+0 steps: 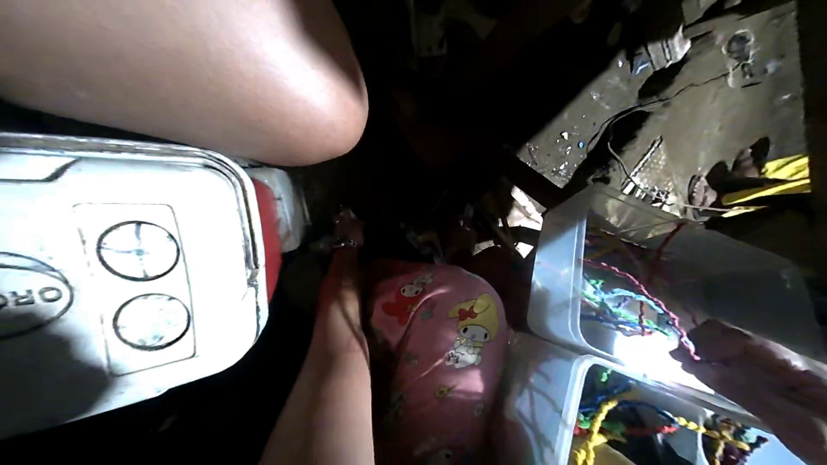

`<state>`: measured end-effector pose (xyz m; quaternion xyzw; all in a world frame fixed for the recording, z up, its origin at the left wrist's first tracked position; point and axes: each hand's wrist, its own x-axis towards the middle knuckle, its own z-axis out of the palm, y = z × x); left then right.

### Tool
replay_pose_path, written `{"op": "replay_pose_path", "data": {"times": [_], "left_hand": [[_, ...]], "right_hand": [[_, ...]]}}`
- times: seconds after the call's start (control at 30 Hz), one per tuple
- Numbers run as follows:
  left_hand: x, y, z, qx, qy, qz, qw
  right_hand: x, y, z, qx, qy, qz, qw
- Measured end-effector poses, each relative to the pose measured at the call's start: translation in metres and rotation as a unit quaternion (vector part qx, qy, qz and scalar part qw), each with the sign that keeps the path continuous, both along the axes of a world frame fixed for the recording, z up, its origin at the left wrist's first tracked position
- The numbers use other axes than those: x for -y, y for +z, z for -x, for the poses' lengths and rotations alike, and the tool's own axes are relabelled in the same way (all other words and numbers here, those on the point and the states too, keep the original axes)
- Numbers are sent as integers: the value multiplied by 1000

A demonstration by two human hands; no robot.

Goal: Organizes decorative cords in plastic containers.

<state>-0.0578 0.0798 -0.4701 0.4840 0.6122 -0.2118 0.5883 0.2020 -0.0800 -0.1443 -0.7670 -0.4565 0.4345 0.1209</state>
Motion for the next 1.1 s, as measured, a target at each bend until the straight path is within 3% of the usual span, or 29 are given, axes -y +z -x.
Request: {"op": "replay_pose_path", "data": {"times": [0.07,0.17,0.2,0.27,0.33,0.5,0.67,0.77,0.87,1.1], "left_hand": [[25,-58,3,-10,31,-73,997],[53,-136,30,35,-2,-173,984],[58,-149,33,60,3,-220,974],[57,-138,31,128,20,-272,954],[53,-95,26,189,61,-296,934],[63,72,21,263,139,-436,849],[75,218,40,292,244,-608,697],[83,294,54,273,246,-701,611],[98,353,57,241,261,-750,557],[135,424,47,348,209,-753,518]], "right_hand": [[37,-16,-54,-49,69,-49,995],[39,-20,-50,-36,67,-66,995],[36,-17,-42,-22,64,-66,996],[28,-10,-28,-13,78,-62,995],[21,-5,-18,-32,130,-65,989],[16,2,11,-66,231,-76,968],[7,8,54,-65,290,-55,953],[6,10,79,-66,328,-64,940],[5,9,98,-60,363,-84,926],[-7,16,120,-44,421,-74,903]]}}
